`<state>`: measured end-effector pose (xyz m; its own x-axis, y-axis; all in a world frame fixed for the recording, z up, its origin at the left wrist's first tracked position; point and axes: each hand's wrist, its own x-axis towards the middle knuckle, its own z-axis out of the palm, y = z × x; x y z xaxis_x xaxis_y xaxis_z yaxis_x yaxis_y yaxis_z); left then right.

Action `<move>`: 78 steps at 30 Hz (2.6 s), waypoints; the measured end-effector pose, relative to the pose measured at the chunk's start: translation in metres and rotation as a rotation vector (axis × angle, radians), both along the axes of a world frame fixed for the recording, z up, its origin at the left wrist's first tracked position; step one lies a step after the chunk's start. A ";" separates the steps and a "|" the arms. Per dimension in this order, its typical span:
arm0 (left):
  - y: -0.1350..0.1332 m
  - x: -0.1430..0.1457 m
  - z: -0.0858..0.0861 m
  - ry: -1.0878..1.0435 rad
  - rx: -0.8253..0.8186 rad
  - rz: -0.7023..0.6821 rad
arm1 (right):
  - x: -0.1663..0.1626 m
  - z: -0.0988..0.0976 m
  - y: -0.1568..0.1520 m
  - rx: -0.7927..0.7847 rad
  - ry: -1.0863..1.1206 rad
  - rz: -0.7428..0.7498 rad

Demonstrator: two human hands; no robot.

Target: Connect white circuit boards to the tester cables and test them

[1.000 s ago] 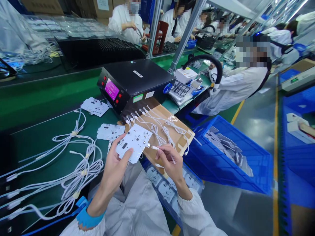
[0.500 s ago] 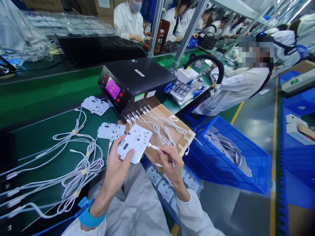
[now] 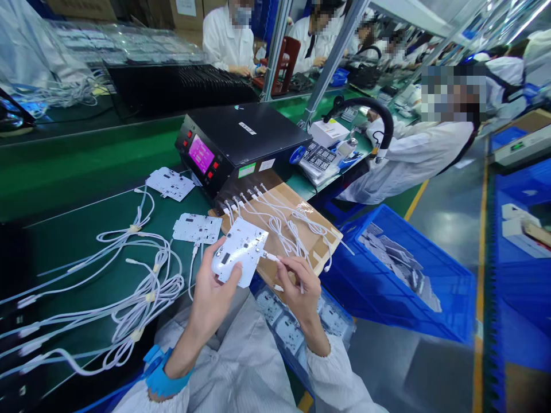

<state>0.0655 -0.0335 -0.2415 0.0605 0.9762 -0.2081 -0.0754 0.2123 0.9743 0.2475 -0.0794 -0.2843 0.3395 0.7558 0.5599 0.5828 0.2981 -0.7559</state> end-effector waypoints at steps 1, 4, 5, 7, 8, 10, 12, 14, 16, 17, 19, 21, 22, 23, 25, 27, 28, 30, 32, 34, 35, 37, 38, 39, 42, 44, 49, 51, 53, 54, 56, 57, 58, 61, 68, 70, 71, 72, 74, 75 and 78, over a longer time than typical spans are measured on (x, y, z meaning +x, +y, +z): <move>0.000 0.000 0.001 0.015 0.010 -0.017 | 0.000 -0.001 0.000 -0.001 0.000 -0.004; 0.001 0.002 0.000 0.053 0.051 -0.013 | 0.001 -0.004 -0.001 -0.041 0.039 0.012; 0.000 0.004 -0.001 0.052 0.061 -0.009 | 0.003 -0.005 -0.001 -0.071 0.085 0.043; 0.000 0.007 -0.003 0.025 0.067 -0.004 | 0.010 -0.005 -0.001 -0.171 0.241 0.136; 0.000 0.009 -0.005 0.004 0.065 -0.002 | 0.015 -0.003 0.000 -0.230 0.343 0.171; -0.001 0.012 -0.008 -0.037 0.057 0.014 | 0.028 0.002 0.003 -0.291 0.596 0.169; -0.001 0.014 -0.008 -0.056 0.051 0.030 | 0.041 0.013 0.010 -0.263 0.872 0.109; -0.002 0.014 -0.007 -0.029 0.058 0.022 | 0.050 0.027 0.020 -0.218 1.101 0.092; -0.004 0.015 -0.004 0.015 0.069 -0.009 | 0.051 0.041 0.032 -0.221 1.223 0.153; -0.005 0.015 -0.002 0.034 0.073 -0.025 | 0.049 0.046 0.038 -0.224 1.242 0.197; -0.008 0.016 0.000 0.057 0.077 -0.047 | 0.040 0.054 0.050 -0.249 1.220 0.292; -0.010 0.017 0.000 0.079 0.084 -0.059 | 0.028 0.055 0.058 -0.312 1.122 0.350; -0.011 0.018 0.000 0.088 0.091 -0.061 | 0.022 0.053 0.061 -0.355 1.050 0.365; -0.012 0.018 -0.001 0.088 0.094 -0.068 | 0.016 0.050 0.062 -0.393 0.962 0.374; -0.013 0.019 -0.004 0.071 0.085 -0.096 | 0.007 0.045 0.063 -0.418 0.748 0.378; -0.013 0.019 -0.007 0.045 0.068 -0.127 | 0.000 0.040 0.060 -0.375 0.542 0.370; -0.014 0.018 -0.008 0.035 0.062 -0.141 | -0.002 0.039 0.059 -0.342 0.458 0.362; -0.014 0.017 -0.009 0.028 0.060 -0.159 | -0.005 0.038 0.056 -0.284 0.333 0.346; -0.015 0.016 -0.010 0.024 0.067 -0.173 | -0.006 0.037 0.054 -0.248 0.250 0.333; -0.016 0.015 -0.011 0.030 0.071 -0.179 | -0.006 0.036 0.053 -0.223 0.212 0.314; -0.016 0.015 -0.011 0.032 0.072 -0.179 | -0.006 0.036 0.052 -0.219 0.213 0.307; -0.016 0.015 -0.012 0.031 0.068 -0.178 | -0.007 0.035 0.052 -0.223 0.232 0.304; -0.016 0.015 -0.012 0.025 0.064 -0.180 | -0.007 0.035 0.052 -0.223 0.238 0.305; -0.017 0.015 -0.013 0.017 0.060 -0.183 | -0.007 0.035 0.052 -0.221 0.231 0.307; -0.017 0.015 -0.012 0.001 0.050 -0.194 | -0.008 0.037 0.052 -0.196 0.154 0.306; -0.018 0.015 -0.011 -0.012 0.041 -0.204 | -0.009 0.038 0.051 -0.184 0.110 0.302; -0.017 0.015 -0.012 -0.083 0.027 -0.244 | -0.011 0.039 0.050 -0.153 0.011 0.246; -0.016 0.014 -0.012 -0.115 0.025 -0.266 | -0.011 0.039 0.049 -0.147 -0.018 0.220; -0.015 0.013 -0.012 -0.121 0.029 -0.281 | -0.011 0.039 0.049 -0.145 -0.038 0.210; -0.015 0.013 -0.011 -0.107 0.036 -0.287 | -0.012 0.039 0.048 -0.140 -0.051 0.207; -0.014 0.012 -0.010 -0.070 0.052 -0.295 | -0.012 0.039 0.049 -0.124 -0.080 0.205; -0.013 0.012 -0.011 -0.054 0.057 -0.297 | -0.012 0.038 0.049 -0.119 -0.091 0.206; -0.013 0.012 -0.012 -0.045 0.058 -0.296 | -0.012 0.037 0.049 -0.121 -0.097 0.211; -0.011 0.013 -0.019 -0.079 0.036 -0.278 | -0.009 0.032 0.050 -0.172 -0.063 0.255; -0.010 0.020 -0.019 -0.104 0.026 -0.268 | -0.003 0.033 0.049 -0.241 0.027 0.204; -0.010 0.019 -0.016 -0.087 0.037 -0.269 | -0.005 0.035 0.048 -0.219 0.000 0.224; -0.009 0.018 -0.014 -0.075 0.046 -0.268 | -0.006 0.035 0.048 -0.210 0.000 0.233; -0.009 0.017 -0.014 -0.065 0.054 -0.271 | -0.007 0.034 0.049 -0.204 0.013 0.238; -0.008 0.016 -0.016 -0.056 0.058 -0.279 | -0.009 0.032 0.051 -0.211 0.063 0.239; -0.008 0.017 -0.019 -0.059 0.053 -0.283 | -0.010 0.030 0.053 -0.222 0.087 0.236; -0.009 0.022 -0.030 -0.064 0.043 -0.249 | -0.012 0.026 0.058 -0.260 0.075 0.232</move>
<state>0.0880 -0.0422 -0.2711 0.3118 0.9374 -0.1551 -0.0878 0.1910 0.9777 0.2354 -0.0217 -0.2579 0.1752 0.9316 0.3186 0.4623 0.2078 -0.8620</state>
